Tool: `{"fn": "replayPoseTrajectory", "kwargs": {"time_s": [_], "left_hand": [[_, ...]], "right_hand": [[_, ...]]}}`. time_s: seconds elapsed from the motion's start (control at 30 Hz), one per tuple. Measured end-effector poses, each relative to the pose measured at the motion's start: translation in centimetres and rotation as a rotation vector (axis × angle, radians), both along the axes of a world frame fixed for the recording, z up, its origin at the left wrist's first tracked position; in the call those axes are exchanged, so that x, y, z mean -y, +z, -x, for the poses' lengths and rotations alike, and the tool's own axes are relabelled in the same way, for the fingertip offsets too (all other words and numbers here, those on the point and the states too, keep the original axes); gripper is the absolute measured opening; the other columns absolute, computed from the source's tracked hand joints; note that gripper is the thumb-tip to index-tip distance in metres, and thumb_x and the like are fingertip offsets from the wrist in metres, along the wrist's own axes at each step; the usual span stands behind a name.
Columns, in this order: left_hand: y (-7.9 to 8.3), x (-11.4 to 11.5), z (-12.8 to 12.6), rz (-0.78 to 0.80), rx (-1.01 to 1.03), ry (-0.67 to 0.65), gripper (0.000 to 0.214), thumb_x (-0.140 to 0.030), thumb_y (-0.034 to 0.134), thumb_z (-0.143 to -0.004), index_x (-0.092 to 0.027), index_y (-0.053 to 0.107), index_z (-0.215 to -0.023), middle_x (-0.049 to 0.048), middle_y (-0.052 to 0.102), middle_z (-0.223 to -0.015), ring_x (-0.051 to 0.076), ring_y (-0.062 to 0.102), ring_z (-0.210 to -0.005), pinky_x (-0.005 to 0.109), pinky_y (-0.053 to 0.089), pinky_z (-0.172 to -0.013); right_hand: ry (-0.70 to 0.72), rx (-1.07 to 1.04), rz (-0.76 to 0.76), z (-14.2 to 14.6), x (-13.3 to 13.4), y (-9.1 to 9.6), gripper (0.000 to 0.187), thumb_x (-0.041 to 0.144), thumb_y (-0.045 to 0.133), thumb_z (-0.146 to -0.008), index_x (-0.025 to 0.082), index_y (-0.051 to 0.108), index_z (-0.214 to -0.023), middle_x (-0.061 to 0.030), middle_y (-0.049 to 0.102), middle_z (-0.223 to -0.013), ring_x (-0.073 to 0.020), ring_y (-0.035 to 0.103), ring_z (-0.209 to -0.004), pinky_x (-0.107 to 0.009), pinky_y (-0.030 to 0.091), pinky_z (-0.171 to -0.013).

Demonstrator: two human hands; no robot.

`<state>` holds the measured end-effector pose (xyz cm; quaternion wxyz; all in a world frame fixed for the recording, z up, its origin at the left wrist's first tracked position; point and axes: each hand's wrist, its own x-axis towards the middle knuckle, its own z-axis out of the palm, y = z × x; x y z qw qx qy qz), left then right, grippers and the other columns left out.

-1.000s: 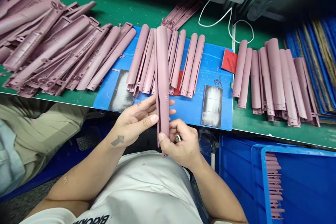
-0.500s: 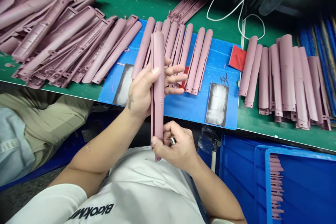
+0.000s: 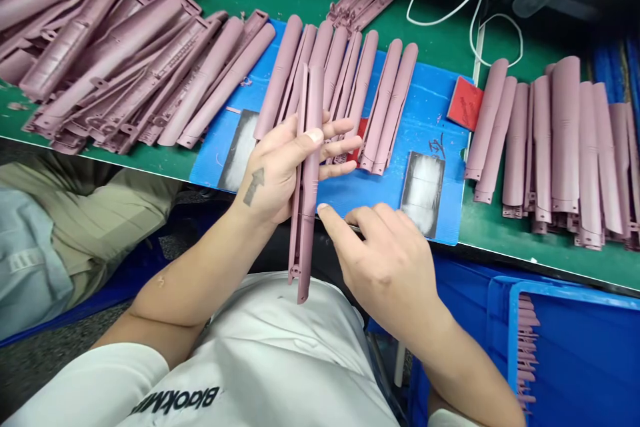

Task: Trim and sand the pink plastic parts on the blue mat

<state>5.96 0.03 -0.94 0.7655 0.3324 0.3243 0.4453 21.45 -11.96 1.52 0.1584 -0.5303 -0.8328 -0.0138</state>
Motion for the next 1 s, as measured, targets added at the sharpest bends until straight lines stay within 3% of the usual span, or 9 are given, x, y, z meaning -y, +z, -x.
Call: {"fn": "replayPoseTrajectory", "kwargs": {"time_s": [0.13, 0.3, 0.4, 0.63, 0.8, 1.0], "left_hand": [[-0.2, -0.1, 0.0, 0.005, -0.025, 0.005, 0.043, -0.032, 0.069, -0.101, -0.022, 0.056, -0.141, 0.0131, 0.073, -0.150, 0.037, 0.068, -0.143, 0.057, 0.060, -0.114], [-0.6, -0.4, 0.1, 0.036, 0.000, 0.014, 0.076, -0.030, 0.073, -0.099, -0.021, 0.036, -0.165, 0.0161, 0.074, -0.148, 0.037, 0.066, -0.146, 0.057, 0.059, -0.116], [-0.7, -0.4, 0.0, 0.055, -0.007, 0.010, 0.086, -0.030, 0.073, -0.098, -0.022, 0.028, -0.171, 0.0152, 0.074, -0.149, 0.037, 0.064, -0.148, 0.059, 0.057, -0.118], [-0.8, -0.4, -0.1, 0.068, -0.012, -0.003, 0.080, -0.029, 0.073, -0.099, -0.021, 0.035, -0.168, 0.0167, 0.071, -0.152, 0.037, 0.064, -0.148, 0.057, 0.059, -0.116], [-0.7, -0.5, -0.1, 0.071, -0.041, 0.003, 0.071, -0.027, 0.069, -0.102, -0.018, 0.037, -0.165, 0.0185, 0.070, -0.153, 0.035, 0.066, -0.147, 0.055, 0.061, -0.113], [-0.9, -0.7, -0.1, 0.018, -0.055, 0.004, 0.063, -0.030, 0.072, -0.101, -0.024, 0.047, -0.159, 0.0142, 0.072, -0.151, 0.035, 0.065, -0.148, 0.054, 0.060, -0.114]], "right_hand": [[0.042, 0.192, -0.097, 0.2, -1.0, 1.0, 0.033, 0.012, 0.064, -0.105, 0.019, 0.071, -0.136, -0.0083, 0.080, -0.097, -0.0237, 0.060, -0.080, -0.041, 0.037, -0.068], [0.082, 0.216, -0.152, 0.2, -2.1, 0.9, 0.032, 0.014, 0.060, -0.106, 0.018, 0.072, -0.136, -0.0113, 0.080, -0.103, -0.0264, 0.061, -0.086, -0.042, 0.037, -0.069], [0.095, 0.213, -0.135, 0.1, -2.4, 0.5, 0.034, 0.013, 0.057, -0.107, 0.019, 0.072, -0.137, -0.0114, 0.079, -0.103, -0.0266, 0.061, -0.088, -0.043, 0.038, -0.070], [0.126, 0.193, -0.119, 0.3, -1.8, 0.2, 0.027, 0.010, 0.059, -0.105, 0.011, 0.075, -0.127, -0.0115, 0.078, -0.096, -0.0259, 0.058, -0.083, -0.043, 0.037, -0.066], [0.135, 0.162, -0.065, 0.7, -0.8, 0.1, 0.023, 0.009, 0.061, -0.105, 0.012, 0.076, -0.123, -0.0107, 0.077, -0.091, -0.0252, 0.059, -0.082, -0.043, 0.037, -0.067], [0.152, 0.142, 0.005, 1.0, 0.9, -0.3, 0.027, 0.011, 0.055, -0.107, 0.008, 0.075, -0.125, -0.0128, 0.077, -0.094, -0.0258, 0.058, -0.083, -0.043, 0.039, -0.068]]}}
